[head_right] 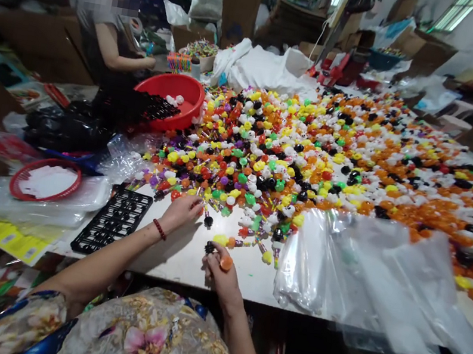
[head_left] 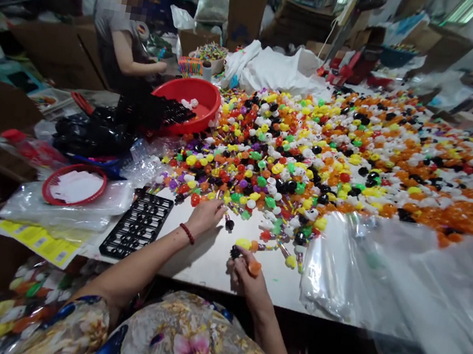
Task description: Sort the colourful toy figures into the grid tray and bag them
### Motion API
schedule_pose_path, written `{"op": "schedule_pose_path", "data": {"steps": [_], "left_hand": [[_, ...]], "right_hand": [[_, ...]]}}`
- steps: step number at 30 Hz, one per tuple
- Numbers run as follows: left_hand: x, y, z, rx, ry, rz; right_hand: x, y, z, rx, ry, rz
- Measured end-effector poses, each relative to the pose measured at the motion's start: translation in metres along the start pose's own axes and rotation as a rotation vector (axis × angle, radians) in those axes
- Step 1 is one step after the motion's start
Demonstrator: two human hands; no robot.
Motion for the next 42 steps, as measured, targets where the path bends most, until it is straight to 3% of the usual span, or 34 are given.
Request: {"op": "schedule_pose_path", "data": {"steps": [4, 9, 14, 19, 22, 24, 27, 29, 34, 42], "left_hand": [[-0.020, 0.005, 0.041, -0.115, -0.184, -0.006], [-0.072, 0.043, 0.080, -0.342, -0.514, 0.032], [-0.096, 0.070, 0.096, -0.370, -0.493, -0.045], [-0.102, 0.074, 0.092, -0.420, -0.536, -0.148], [-0.097, 0.071, 0.075, -0.438, -0.563, -0.271], [-0.082, 0.067, 0.055, -0.412, -0.495, -0.594], [-0.044, 0.048, 0.014, -0.406, -0.219, -1.204], [-0.022, 0.033, -0.019, -0.462, -0.060, -1.386], [0.004, 0.003, -0.071, -0.471, 0.168, -1.450], [0.015, 0.000, -0.088, -0.332, 0.262, -1.315]], "right_hand": [[-0.001, -0.005, 0.000, 0.023, 0.024, -0.040], [-0.008, -0.004, 0.001, 0.011, 0.014, -0.026], [-0.009, -0.010, 0.006, 0.001, 0.014, 0.012], [-0.009, -0.016, 0.010, -0.007, 0.004, 0.020], [-0.006, -0.010, 0.007, 0.015, 0.019, -0.007], [-0.002, -0.002, 0.005, 0.010, 0.020, -0.030], [0.008, 0.016, 0.003, -0.057, -0.016, -0.098], [0.016, 0.026, 0.003, -0.112, -0.046, -0.173], [0.028, 0.042, -0.002, -0.269, -0.114, -0.380], [0.024, 0.050, -0.017, -0.394, -0.081, -0.516]]}}
Point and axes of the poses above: each hand's wrist, its own z-axis towards the middle knuckle, its own x-axis out of the palm, y = z × x, the point moved 5 cm from there along z, towards the middle knuckle, and after that the axes turned 4 degrees about -z, right-handed, at the moved point
